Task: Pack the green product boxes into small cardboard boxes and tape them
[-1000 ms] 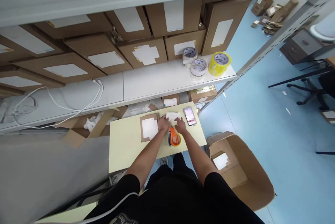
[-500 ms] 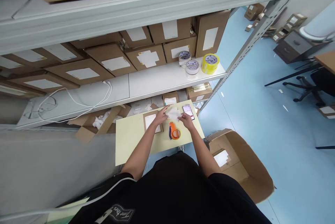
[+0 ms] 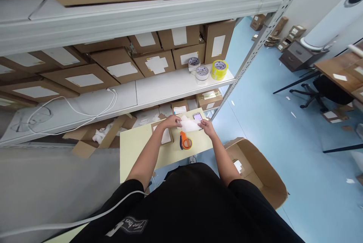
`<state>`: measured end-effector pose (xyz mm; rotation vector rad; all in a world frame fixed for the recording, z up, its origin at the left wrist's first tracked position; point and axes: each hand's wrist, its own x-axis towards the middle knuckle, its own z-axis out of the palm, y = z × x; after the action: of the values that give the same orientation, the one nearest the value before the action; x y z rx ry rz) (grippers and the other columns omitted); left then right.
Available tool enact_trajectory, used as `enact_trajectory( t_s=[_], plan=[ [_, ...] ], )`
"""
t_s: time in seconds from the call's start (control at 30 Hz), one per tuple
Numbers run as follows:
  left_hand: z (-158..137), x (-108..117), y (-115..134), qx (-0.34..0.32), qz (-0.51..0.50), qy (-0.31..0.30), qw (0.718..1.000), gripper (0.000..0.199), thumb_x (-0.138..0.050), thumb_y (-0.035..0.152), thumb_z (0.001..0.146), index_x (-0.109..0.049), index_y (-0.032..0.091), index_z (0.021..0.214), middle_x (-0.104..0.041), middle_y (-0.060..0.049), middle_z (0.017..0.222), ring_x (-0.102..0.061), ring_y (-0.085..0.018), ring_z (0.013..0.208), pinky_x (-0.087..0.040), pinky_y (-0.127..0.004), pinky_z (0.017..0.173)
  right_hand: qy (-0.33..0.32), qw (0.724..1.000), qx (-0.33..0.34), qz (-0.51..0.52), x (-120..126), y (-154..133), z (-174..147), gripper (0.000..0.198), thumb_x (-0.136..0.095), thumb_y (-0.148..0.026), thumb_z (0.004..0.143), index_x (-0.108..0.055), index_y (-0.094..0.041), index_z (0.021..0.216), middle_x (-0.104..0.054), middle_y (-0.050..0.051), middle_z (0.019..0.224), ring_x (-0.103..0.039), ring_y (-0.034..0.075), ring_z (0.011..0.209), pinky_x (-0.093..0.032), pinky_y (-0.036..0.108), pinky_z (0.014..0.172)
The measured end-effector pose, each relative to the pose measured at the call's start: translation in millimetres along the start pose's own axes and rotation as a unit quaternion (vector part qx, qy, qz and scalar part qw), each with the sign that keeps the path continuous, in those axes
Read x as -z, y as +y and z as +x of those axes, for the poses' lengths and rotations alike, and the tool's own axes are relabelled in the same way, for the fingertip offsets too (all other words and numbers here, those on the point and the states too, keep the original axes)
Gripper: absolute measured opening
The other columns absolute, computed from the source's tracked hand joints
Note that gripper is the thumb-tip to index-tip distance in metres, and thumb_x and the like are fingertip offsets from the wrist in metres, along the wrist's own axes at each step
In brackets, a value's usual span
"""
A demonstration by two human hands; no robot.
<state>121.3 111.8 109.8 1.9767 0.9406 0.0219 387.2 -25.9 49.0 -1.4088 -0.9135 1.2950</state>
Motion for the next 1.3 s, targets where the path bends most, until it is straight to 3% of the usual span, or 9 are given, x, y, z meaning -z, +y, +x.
enact_trajectory(
  t_s=[0.1, 0.27, 0.4, 0.53, 0.63, 0.73, 0.93, 1.13, 1.3],
  plan=[
    [-1.6, 1.2, -3.0, 0.015, -0.097, -0.005, 0.995, 0.037, -0.084, 0.053, 0.061, -0.070, 0.019, 0.064, -0.063, 0.001, 0.063, -0.057, -0.017, 0.061, -0.041, -0.028, 0.059, 0.031, 0.999, -0.018, 0.030, 2.0, 2.8, -5.6, 0.051, -0.088, -0.063, 0.058, -0.059, -0.024, 0.073, -0.063, -0.003, 0.063, -0.052, 0.015, 0.060, -0.042, 0.030, 0.062],
    [-5.4, -5.0, -0.3, 0.014, -0.160, 0.015, 0.987, 0.042, -0.086, 0.056, 0.058, -0.071, 0.018, 0.067, -0.061, 0.002, 0.060, -0.053, -0.015, 0.059, -0.038, -0.026, 0.056, 0.076, 0.995, -0.024, 0.059, 3.5, 4.9, -11.2, 0.052, -0.089, -0.061, 0.056, -0.060, -0.023, 0.074, -0.063, -0.002, 0.063, -0.052, 0.015, 0.059, -0.043, 0.030, 0.062],
    [-18.0, 2.1, -11.8, 0.020, -0.234, 0.109, 0.966, 0.043, -0.087, 0.057, 0.060, -0.073, 0.018, 0.070, -0.066, -0.001, 0.063, -0.059, -0.016, 0.063, -0.044, -0.026, 0.060, 0.129, 0.990, -0.013, 0.057, 16.1, -1.1, -14.1, 0.053, -0.088, -0.063, 0.055, -0.056, -0.024, 0.071, -0.060, -0.004, 0.059, -0.049, 0.014, 0.058, -0.042, 0.029, 0.060],
    [-26.7, 7.0, -22.2, 0.052, -0.262, 0.144, 0.953, 0.045, -0.093, 0.048, 0.056, -0.079, 0.016, 0.084, -0.069, -0.001, 0.065, -0.062, -0.016, 0.063, -0.050, -0.029, 0.066, 0.084, 0.994, 0.002, 0.068, 9.4, -14.0, -14.5, 0.049, -0.089, -0.059, 0.059, -0.060, -0.023, 0.076, -0.066, -0.001, 0.068, -0.053, 0.015, 0.062, -0.045, 0.029, 0.064],
    [-34.6, -1.2, -18.4, 0.073, -0.265, 0.200, 0.940, 0.066, -0.096, 0.043, 0.055, -0.078, 0.017, 0.113, -0.074, -0.001, 0.075, -0.065, -0.017, 0.067, -0.055, -0.031, 0.074, 0.051, 0.996, 0.015, 0.074, -19.0, -23.3, -11.6, 0.045, -0.084, -0.058, 0.065, -0.063, -0.023, 0.084, -0.070, 0.001, 0.078, -0.057, 0.017, 0.067, -0.046, 0.030, 0.065],
    [-58.4, -12.8, -15.2, 0.071, -0.297, 0.293, 0.906, 0.055, -0.083, 0.055, 0.074, -0.079, 0.018, 0.115, -0.079, -0.008, 0.096, -0.068, -0.018, 0.077, -0.056, -0.033, 0.079, 0.010, 0.999, 0.020, 0.048, -54.0, -30.5, -7.4, 0.041, -0.081, -0.057, 0.069, -0.065, -0.023, 0.087, -0.071, 0.002, 0.080, -0.060, 0.019, 0.072, -0.048, 0.031, 0.067],
    [-144.1, -27.7, -33.7, 0.054, -0.345, 0.197, 0.916, 0.043, -0.093, 0.053, 0.061, -0.078, 0.017, 0.079, -0.074, -0.005, 0.076, -0.068, -0.020, 0.073, -0.055, -0.033, 0.073, -0.089, 0.995, 0.042, 0.019, -133.5, -44.6, -5.6, 0.039, -0.081, -0.051, 0.073, -0.074, -0.024, 0.100, -0.073, 0.003, 0.089, -0.064, 0.021, 0.084, -0.051, 0.035, 0.077],
    [-209.5, -19.1, -51.3, 0.081, -0.467, 0.413, 0.778, 0.050, -0.080, 0.063, 0.074, -0.069, 0.019, 0.095, -0.075, -0.003, 0.083, -0.069, -0.016, 0.072, -0.055, -0.029, 0.070, -0.087, 0.995, -0.006, 0.040, -227.3, -53.4, -42.4, 0.042, -0.079, -0.050, 0.077, -0.073, -0.024, 0.109, -0.077, 0.005, 0.095, -0.070, 0.020, 0.085, -0.051, 0.033, 0.077],
    [-242.4, 0.5, -60.8, 0.061, -0.481, 0.455, 0.747, 0.048, -0.078, 0.061, 0.078, -0.067, 0.019, 0.098, -0.075, -0.004, 0.089, -0.069, -0.016, 0.078, -0.054, -0.028, 0.072, -0.125, 0.992, 0.000, 0.036, -284.3, -67.0, -75.4, 0.033, -0.077, -0.053, 0.081, -0.075, -0.024, 0.098, -0.079, 0.005, 0.095, -0.071, 0.019, 0.081, -0.052, 0.032, 0.076]
  ],
)
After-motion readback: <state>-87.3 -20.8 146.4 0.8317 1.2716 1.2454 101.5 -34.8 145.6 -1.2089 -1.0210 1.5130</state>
